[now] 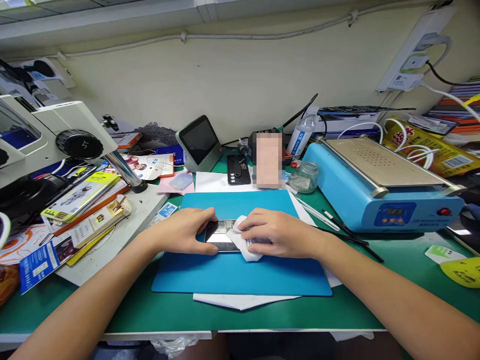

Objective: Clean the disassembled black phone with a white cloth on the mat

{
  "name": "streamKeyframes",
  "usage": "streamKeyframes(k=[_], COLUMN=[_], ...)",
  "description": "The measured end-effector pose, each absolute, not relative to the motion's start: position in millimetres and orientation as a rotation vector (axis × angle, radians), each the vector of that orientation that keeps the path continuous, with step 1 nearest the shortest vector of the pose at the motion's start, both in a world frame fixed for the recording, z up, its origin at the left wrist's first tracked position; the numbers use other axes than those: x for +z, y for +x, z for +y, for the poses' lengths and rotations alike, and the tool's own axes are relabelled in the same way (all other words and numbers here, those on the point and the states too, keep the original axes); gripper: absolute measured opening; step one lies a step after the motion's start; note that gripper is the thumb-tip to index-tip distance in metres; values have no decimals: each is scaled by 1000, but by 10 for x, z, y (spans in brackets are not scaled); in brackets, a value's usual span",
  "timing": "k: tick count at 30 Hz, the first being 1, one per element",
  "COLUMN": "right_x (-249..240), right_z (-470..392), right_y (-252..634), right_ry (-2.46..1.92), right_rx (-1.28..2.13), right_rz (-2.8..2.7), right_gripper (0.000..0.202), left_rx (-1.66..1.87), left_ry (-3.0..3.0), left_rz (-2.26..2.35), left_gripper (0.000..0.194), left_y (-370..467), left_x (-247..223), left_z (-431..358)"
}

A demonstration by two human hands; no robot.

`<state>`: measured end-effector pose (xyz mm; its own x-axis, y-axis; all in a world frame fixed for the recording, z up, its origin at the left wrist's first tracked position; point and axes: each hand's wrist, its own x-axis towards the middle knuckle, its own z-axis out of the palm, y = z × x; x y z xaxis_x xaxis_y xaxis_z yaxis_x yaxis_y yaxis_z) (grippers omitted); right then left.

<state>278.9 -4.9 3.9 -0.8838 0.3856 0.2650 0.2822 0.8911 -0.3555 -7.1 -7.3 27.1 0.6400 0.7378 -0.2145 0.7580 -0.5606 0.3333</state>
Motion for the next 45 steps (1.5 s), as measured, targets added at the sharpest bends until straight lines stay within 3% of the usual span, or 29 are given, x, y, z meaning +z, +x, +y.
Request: streamKeyframes(k=[26,33,45], right_x=[44,18,-2], right_z=[-52,-45,-32], right_y=[2771,2775,2777], right_ry=[-486,-464,-434], right_rx=[382,338,292], right_rz=[-2731,-2717,-2698], right_gripper=[17,16,15], left_rx=[-80,-98,-104], left_ry=[2462,2449,2459], left_rz=[1192,1175,1184], left_gripper=[51,67,68], left_y=[-67,-78,-90], left_x=[295,279,270], left_z=[-78,-62,-66])
